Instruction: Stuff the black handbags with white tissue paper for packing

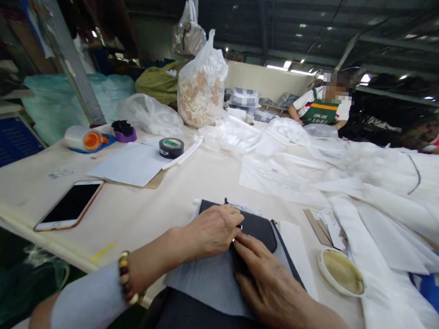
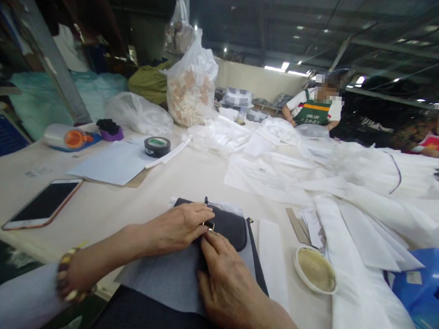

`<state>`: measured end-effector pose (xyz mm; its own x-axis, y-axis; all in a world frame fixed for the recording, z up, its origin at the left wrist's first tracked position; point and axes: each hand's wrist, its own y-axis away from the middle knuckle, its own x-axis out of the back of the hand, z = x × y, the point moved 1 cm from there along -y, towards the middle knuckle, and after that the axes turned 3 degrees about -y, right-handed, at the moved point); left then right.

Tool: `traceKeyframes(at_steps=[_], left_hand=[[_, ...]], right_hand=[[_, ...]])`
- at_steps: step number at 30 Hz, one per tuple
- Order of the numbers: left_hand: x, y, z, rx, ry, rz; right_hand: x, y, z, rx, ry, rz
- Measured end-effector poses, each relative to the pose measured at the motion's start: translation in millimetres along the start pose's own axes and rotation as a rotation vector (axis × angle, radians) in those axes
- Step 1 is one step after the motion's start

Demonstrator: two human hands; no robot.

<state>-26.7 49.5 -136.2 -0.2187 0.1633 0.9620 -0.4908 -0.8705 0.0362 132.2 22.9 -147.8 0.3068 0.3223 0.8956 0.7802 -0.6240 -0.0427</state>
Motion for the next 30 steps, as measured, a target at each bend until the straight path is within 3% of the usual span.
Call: traceKeyframes(at_steps=[4,11,18,21,25,27,30], left_hand=[[-8.9,-27,-7,0.062,-0.071,-0.081],[-13.6,-23,-6,0.076,-0.109,-0.173],[-18.7,-25,-12,0.147,-0.036,-0.116],[-2.7,-16,-29,0.295,0.036,0.009],[17.2,13,-54,0.653,0.196,0.155],[15.5,30,-59,0.785,0.340,0.146],[2.3,47,-55,0.854,0.570,0.126]], right_hand=[[-4,6,-9,-0.038,0.112,-0.062],[-11,10,-10,-0.076,0.085,-0.177],[-15,13,-9,-0.062,0.061,-0.139],[-16,13,-9,-0.054,0.048,-0.111],[-14,13,-10,-0.084,0.006,-0.107],[-12,13,-12,-0.097,-0.003,-0.112],[-10,15,-14,-0.112,-0.007,-0.108]])
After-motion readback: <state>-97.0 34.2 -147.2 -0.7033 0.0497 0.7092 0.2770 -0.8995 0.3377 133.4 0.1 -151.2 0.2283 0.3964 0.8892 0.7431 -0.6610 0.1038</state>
